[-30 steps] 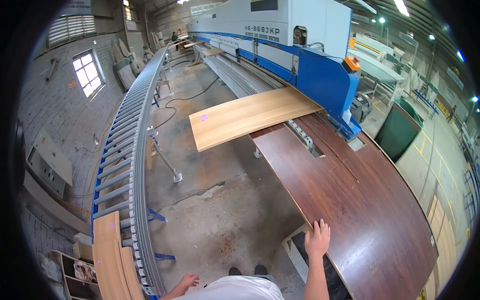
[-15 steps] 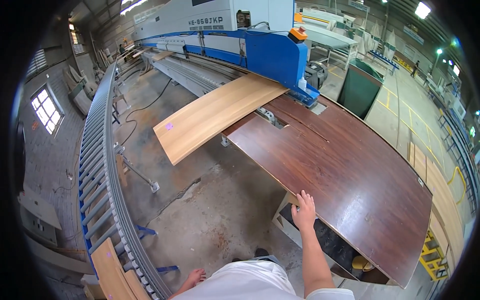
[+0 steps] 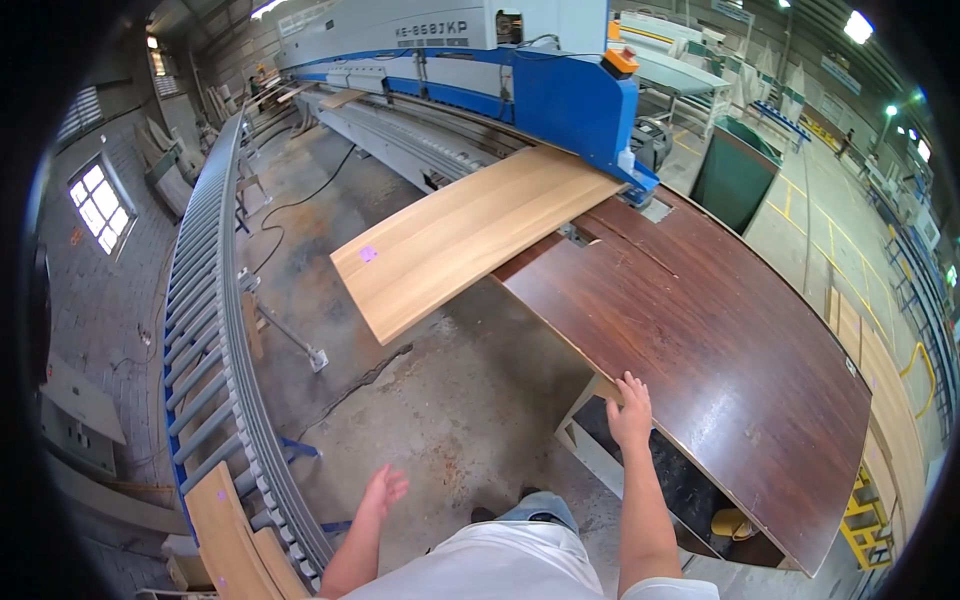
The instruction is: Moving and stacking large wooden boards from a processing line onto a pallet.
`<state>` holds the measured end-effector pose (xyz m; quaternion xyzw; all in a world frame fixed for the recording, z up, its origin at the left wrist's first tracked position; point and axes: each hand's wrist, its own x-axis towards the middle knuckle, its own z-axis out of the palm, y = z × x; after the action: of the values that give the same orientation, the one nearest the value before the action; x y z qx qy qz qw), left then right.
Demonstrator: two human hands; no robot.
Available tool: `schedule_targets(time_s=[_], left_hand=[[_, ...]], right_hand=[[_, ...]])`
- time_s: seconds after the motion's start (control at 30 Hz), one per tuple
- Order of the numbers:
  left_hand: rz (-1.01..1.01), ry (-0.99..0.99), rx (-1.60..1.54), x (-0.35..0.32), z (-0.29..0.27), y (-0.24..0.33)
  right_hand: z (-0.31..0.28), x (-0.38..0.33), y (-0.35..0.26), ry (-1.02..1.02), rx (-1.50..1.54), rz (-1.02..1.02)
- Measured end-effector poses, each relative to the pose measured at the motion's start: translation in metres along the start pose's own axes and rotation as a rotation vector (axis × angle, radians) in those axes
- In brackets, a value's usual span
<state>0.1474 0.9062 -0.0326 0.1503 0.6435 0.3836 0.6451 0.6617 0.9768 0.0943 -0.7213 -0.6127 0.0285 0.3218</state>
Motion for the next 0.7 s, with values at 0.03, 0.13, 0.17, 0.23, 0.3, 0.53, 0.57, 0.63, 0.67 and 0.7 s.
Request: schedule_targets(time_s=[0.03, 0.13, 0.17, 0.23, 0.3, 0.53, 0.57, 0.63, 0.67, 0.7], left_hand=[[0.013, -0.012, -0.02, 0.005, 0.004, 0.017], [0.103, -0.074, -0.095, 0.013, 0.022, 0.065], [0.106, -0.085, -0.126, 0.014, 0.031, 0.079], [0.115, -0.085, -0.163, 0.015, 0.054, 0.109], [0.153, -0.127, -0.223, 0.014, 0.08, 0.138], [0.197, -0.063, -0.274, 0.03, 0.167, 0.21], [0.255, -0.09, -0.34, 0.036, 0.175, 0.215], [0.307, -0.093, -0.411, 0.045, 0.182, 0.218], [0.282, -0.072, -0.438, 0.048, 0.183, 0.217], [0.241, -0.023, -0.461, 0.051, 0.183, 0.216]], right_hand=[[0.001, 0.0, -0.001, 0.01, -0.009, 0.021], [0.002, 0.0, -0.005, 0.02, 0.012, 0.024], [0.002, 0.001, -0.006, 0.032, 0.021, 0.044], [0.002, 0.003, -0.008, 0.043, 0.051, 0.077], [0.003, 0.007, -0.009, 0.056, 0.087, 0.107], [0.007, 0.036, 0.002, 0.043, 0.243, 0.324], [0.007, 0.043, 0.005, 0.026, 0.33, 0.358], [0.008, 0.061, 0.01, -0.017, 0.417, 0.391], [0.008, 0.072, 0.014, -0.01, 0.445, 0.416], [0.008, 0.083, 0.017, -0.003, 0.472, 0.465]])
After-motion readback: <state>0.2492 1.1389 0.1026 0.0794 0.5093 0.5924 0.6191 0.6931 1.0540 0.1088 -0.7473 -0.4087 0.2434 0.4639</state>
